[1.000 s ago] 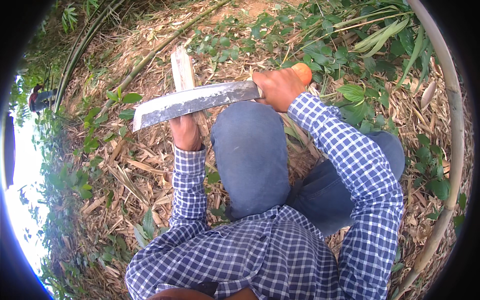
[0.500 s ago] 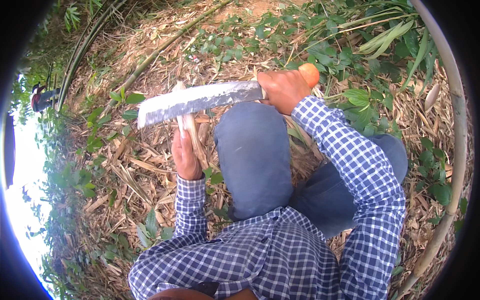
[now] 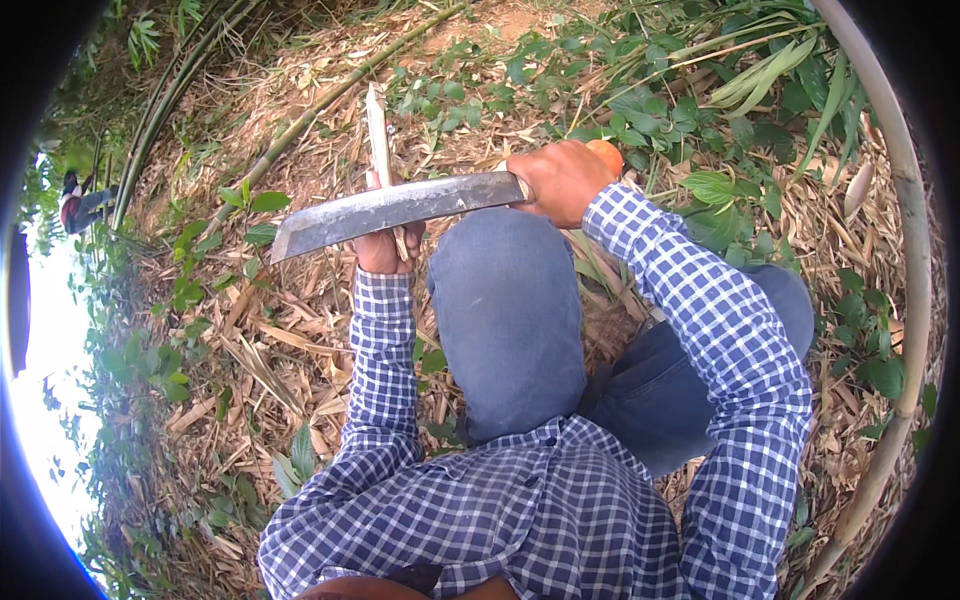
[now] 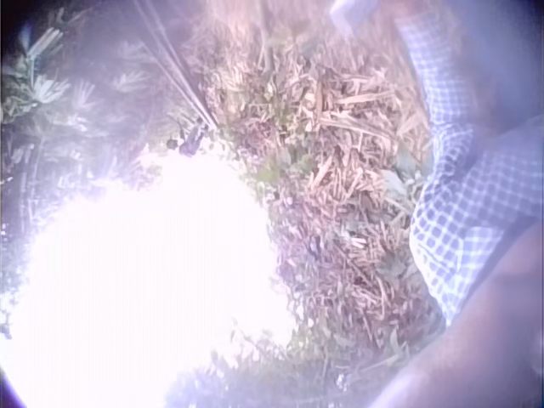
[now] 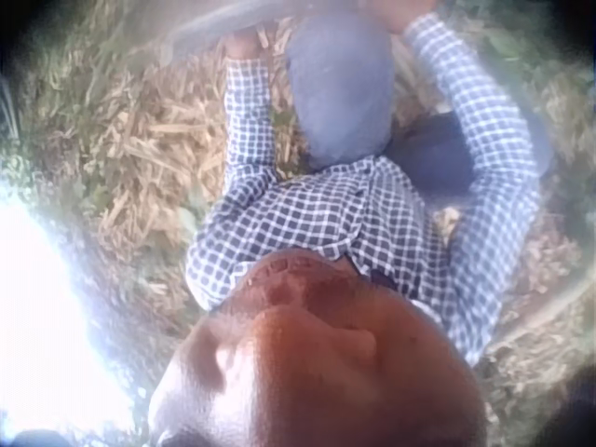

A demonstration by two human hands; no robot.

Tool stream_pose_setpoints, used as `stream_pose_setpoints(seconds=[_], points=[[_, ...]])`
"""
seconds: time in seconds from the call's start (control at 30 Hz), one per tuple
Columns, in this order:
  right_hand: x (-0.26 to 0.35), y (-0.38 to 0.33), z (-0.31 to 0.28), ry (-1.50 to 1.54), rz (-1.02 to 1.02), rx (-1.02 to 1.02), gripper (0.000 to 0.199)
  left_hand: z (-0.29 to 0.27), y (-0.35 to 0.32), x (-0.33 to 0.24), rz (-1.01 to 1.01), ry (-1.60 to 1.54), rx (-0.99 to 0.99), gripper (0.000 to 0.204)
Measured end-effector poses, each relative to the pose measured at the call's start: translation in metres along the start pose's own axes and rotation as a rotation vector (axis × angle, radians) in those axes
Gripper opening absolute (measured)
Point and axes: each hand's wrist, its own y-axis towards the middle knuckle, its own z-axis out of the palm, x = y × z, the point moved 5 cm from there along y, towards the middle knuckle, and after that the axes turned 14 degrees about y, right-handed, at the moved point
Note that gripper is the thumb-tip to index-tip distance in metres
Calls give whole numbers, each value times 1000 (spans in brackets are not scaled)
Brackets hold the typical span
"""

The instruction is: The person uses a machete to clear vegetation and cut a bamboo stalk in a forest. They then sit on the ground and split the bamboo into smaller pieces using the machete.

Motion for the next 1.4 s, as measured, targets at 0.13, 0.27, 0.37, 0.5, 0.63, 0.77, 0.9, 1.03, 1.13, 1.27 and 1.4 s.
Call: stream_pose_setpoints(seconds=[0.13,0.27,0.37,0.5,0.63,0.77,0.9,1.03,1.13,1.27,1.4], points=[[-2,-2,1,-9,0,-32,34,15,-5,-6,0,-31,2,40],[0,-3,-1,-38,-13,-102,37,10,-22,-6,-37,39,-131,39],[0,-4,-3,-55,1,-106,38,13,-39,-11,33,102,-75,39],[4,-4,-4,-79,-65,-151,40,21,-57,-20,25,154,-137,38],[9,-1,-9,-87,-103,-172,41,16,-74,-23,20,142,-79,37],[8,-1,-6,-97,-110,-182,37,8,-89,-22,-6,189,-57,37],[-13,-17,4,-45,56,-198,33,-19,-119,10,-129,349,-114,35],[-11,-9,4,4,-5,-103,33,-26,-67,2,-18,419,-251,34],[3,3,3,-14,8,-18,33,-37,-24,8,122,438,-298,28],[-3,-4,0,37,6,-28,38,-24,-6,7,152,471,-280,25],[-6,-5,-1,-9,50,-31,40,-10,-8,1,110,471,-280,28]])
